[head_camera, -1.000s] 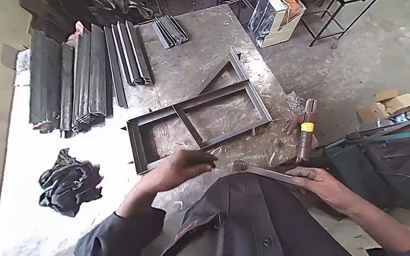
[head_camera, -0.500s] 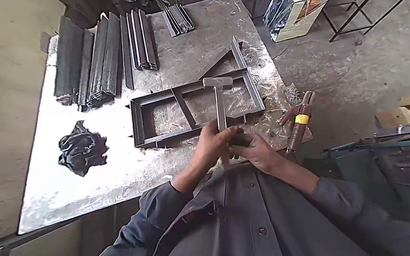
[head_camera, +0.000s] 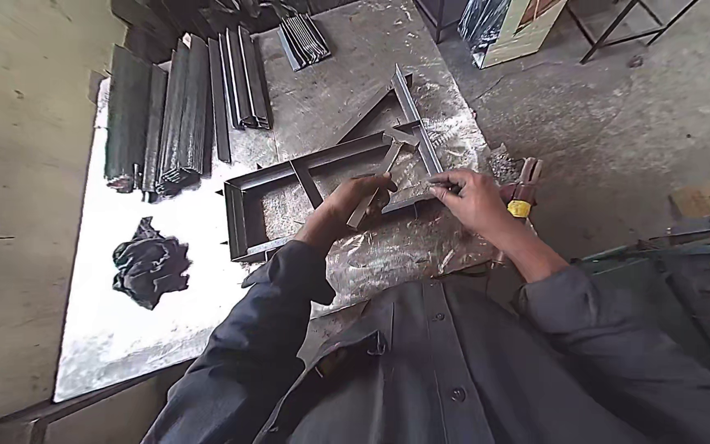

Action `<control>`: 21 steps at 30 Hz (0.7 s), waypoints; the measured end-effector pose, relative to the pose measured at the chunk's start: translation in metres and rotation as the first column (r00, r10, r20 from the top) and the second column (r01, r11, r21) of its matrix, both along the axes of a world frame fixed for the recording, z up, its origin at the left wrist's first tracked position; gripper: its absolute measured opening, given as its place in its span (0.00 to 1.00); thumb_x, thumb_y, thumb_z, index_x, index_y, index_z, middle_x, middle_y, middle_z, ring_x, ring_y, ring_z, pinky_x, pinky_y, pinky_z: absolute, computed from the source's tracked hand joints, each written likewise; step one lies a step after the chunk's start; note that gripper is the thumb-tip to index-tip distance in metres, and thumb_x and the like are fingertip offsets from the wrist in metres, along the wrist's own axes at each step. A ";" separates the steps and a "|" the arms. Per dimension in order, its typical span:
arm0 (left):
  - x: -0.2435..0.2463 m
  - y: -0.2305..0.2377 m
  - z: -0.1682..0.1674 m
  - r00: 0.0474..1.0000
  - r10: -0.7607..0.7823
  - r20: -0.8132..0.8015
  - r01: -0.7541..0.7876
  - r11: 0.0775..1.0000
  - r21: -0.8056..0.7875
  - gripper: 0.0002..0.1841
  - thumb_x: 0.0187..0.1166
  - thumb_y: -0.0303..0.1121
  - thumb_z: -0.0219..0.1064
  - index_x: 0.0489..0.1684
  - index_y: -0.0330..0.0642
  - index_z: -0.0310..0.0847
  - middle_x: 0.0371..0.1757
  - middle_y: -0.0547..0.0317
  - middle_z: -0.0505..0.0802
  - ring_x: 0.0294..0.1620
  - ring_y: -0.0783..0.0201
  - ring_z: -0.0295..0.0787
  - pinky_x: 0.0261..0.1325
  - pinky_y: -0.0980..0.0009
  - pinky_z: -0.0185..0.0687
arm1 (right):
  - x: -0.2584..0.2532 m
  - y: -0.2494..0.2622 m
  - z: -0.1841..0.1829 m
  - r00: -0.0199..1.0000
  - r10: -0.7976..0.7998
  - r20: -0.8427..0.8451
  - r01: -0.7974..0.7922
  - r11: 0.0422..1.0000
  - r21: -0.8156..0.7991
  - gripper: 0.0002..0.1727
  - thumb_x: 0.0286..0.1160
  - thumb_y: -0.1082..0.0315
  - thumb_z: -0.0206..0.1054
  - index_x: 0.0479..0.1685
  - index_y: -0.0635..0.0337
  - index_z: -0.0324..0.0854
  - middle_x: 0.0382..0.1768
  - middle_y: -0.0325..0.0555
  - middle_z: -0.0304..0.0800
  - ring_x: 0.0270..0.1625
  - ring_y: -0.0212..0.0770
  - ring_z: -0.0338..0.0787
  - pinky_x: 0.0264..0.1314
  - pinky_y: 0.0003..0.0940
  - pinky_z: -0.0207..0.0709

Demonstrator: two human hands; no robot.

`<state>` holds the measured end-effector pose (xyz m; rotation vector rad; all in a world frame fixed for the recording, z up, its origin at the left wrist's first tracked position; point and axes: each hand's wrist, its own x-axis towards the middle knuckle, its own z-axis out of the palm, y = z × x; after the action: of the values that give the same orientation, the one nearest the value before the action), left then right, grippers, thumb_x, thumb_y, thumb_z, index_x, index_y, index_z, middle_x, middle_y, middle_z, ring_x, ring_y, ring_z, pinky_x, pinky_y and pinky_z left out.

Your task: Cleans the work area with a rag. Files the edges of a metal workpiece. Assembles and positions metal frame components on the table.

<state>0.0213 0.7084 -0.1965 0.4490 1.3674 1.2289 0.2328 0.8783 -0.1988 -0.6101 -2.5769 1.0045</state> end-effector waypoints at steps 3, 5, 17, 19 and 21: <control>-0.026 0.030 -0.027 0.992 -0.084 0.095 0.083 0.996 0.013 0.22 0.94 0.48 0.48 0.51 0.39 0.81 0.18 0.67 0.78 0.11 0.74 0.70 0.14 0.80 0.70 | -0.031 0.032 -0.013 0.996 -0.064 0.064 0.063 0.998 0.009 0.14 0.82 0.58 0.70 0.61 0.50 0.89 0.48 0.48 0.93 0.45 0.46 0.92 0.52 0.52 0.85; -0.032 0.041 -0.035 0.989 -0.095 0.110 0.096 0.995 -0.003 0.23 0.95 0.47 0.45 0.54 0.37 0.81 0.17 0.67 0.78 0.10 0.75 0.70 0.15 0.80 0.70 | -0.054 0.051 -0.020 0.982 -0.114 0.150 0.119 0.993 -0.025 0.18 0.81 0.57 0.70 0.64 0.51 0.89 0.52 0.47 0.93 0.51 0.45 0.92 0.61 0.50 0.83; -0.050 0.067 -0.066 0.984 -0.116 0.137 0.124 0.991 -0.051 0.22 0.95 0.45 0.46 0.60 0.36 0.81 0.15 0.63 0.77 0.08 0.72 0.69 0.11 0.77 0.69 | -0.094 0.104 -0.063 0.933 -0.219 0.287 0.286 0.933 -0.218 0.13 0.71 0.52 0.79 0.41 0.52 0.94 0.41 0.44 0.96 0.47 0.44 0.92 0.56 0.56 0.81; -0.048 0.068 -0.057 0.992 -0.118 0.043 0.123 0.983 -0.139 0.22 0.94 0.47 0.51 0.63 0.38 0.82 0.17 0.60 0.79 0.09 0.70 0.69 0.12 0.76 0.70 | -0.093 0.105 -0.064 0.937 -0.209 0.280 0.284 0.923 -0.261 0.12 0.71 0.53 0.79 0.40 0.51 0.94 0.39 0.42 0.96 0.44 0.40 0.93 0.54 0.54 0.82; -0.044 0.067 -0.043 0.990 -0.116 -0.084 0.096 0.974 -0.207 0.19 0.91 0.46 0.58 0.64 0.40 0.82 0.21 0.60 0.82 0.11 0.70 0.72 0.15 0.76 0.72 | -0.094 0.105 -0.059 0.930 -0.205 0.306 0.293 0.916 -0.275 0.12 0.71 0.54 0.79 0.40 0.52 0.94 0.38 0.43 0.95 0.43 0.41 0.92 0.53 0.54 0.81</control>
<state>-0.0230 0.7751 -0.2396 0.4358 1.5133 0.9802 0.1393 0.9828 -0.2581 -1.2105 -2.4823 1.3336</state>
